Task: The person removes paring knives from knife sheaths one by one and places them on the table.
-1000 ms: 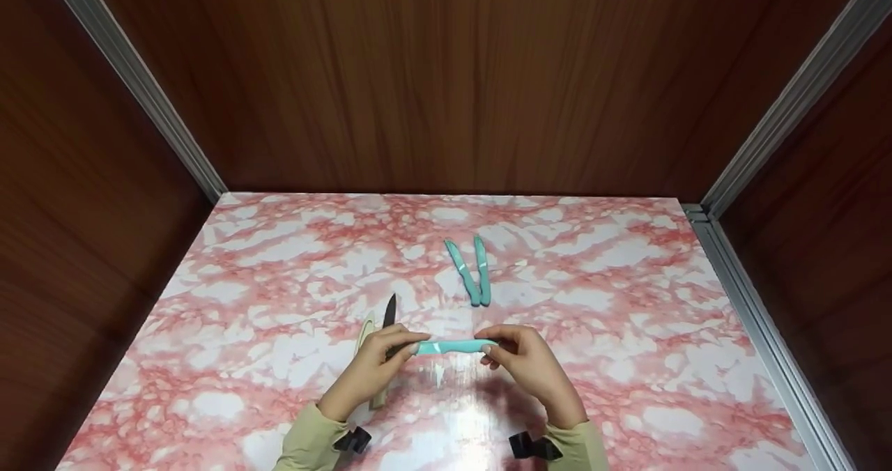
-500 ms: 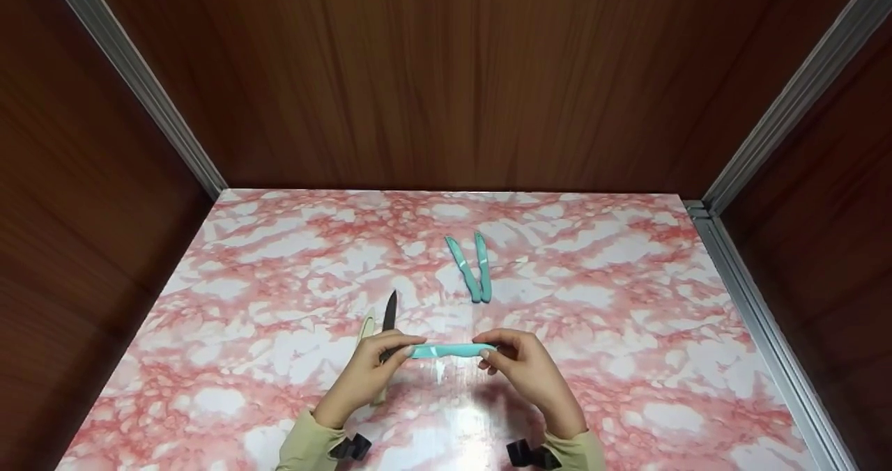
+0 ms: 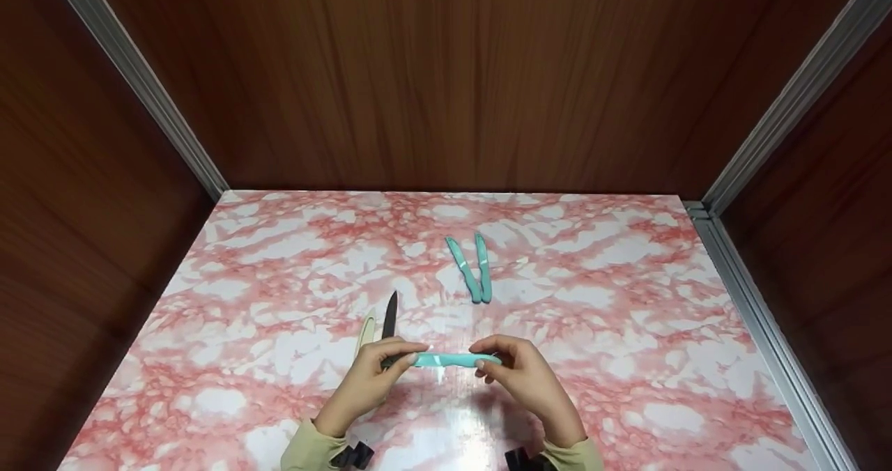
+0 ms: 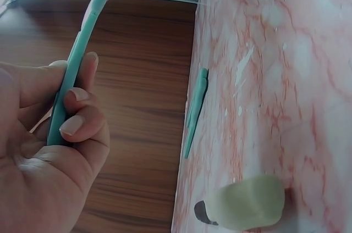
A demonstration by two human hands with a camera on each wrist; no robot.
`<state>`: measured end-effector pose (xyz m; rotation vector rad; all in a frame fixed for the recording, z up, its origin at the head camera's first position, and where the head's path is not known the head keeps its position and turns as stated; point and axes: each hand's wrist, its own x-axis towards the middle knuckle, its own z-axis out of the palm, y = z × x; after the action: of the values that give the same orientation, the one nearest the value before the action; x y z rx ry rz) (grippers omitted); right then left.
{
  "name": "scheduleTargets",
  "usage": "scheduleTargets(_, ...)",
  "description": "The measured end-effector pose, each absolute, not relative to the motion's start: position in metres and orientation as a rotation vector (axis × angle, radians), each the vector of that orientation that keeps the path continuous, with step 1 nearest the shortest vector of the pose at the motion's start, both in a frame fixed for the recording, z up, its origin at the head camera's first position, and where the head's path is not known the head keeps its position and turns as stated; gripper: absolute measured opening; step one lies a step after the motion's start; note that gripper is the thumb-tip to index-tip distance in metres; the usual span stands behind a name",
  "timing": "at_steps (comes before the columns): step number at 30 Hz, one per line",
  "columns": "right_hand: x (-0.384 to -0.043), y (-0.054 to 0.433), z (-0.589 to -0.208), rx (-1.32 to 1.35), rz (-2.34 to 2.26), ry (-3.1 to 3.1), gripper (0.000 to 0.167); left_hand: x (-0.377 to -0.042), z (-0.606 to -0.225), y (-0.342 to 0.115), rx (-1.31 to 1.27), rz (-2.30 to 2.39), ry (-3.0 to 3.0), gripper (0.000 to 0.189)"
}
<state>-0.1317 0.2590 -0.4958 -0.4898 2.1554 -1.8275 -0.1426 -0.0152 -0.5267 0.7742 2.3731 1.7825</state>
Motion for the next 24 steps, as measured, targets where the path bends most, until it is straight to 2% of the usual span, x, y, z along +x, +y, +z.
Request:
scheduleTargets(6, -0.1307, 0.2551, -0.4975, -0.54, -1.804, 2.133, 0.027, -0.1386, -0.5289, -0.0105, 0.757, 1.82, 2.337, 0.025)
scheduleTargets(24, -0.1298, 0.2531, -0.4977, -0.445, -1.832, 2.154, 0.028, -0.1385, -0.5251, -0.0088, 0.793, 1.832, 2.336, 0.023)
